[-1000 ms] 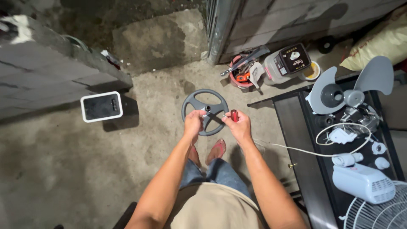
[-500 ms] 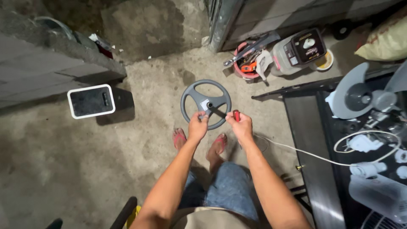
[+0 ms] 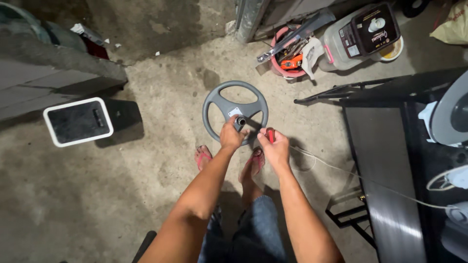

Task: The person attaches a white fan pole to a grey steering wheel using a screwdriver. They repeatedly align the pole, insert screws, and tighten them to secure the connection.

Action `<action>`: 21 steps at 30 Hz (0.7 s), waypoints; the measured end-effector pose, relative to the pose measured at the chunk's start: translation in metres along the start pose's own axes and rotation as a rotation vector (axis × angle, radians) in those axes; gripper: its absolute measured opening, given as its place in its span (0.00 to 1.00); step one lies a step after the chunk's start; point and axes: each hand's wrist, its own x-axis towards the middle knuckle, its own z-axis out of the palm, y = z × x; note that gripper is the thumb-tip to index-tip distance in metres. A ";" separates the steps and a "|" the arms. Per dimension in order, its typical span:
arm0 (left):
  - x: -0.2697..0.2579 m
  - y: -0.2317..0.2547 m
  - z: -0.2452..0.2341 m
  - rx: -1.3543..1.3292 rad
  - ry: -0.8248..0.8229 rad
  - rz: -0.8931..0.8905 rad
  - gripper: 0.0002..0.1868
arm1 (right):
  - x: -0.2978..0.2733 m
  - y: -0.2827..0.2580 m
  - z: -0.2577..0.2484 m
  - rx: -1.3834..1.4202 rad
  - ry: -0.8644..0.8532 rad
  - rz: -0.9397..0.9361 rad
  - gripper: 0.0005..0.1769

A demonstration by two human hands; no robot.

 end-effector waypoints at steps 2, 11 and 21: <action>0.008 -0.004 0.013 -0.004 -0.017 -0.024 0.40 | 0.003 0.007 -0.003 0.000 -0.017 -0.018 0.16; 0.037 -0.036 0.046 0.047 0.032 0.099 0.31 | 0.008 0.008 -0.016 -0.111 -0.074 -0.098 0.17; -0.018 0.028 -0.052 -0.026 -0.013 0.312 0.28 | -0.004 -0.039 -0.035 -0.339 -0.117 -0.253 0.21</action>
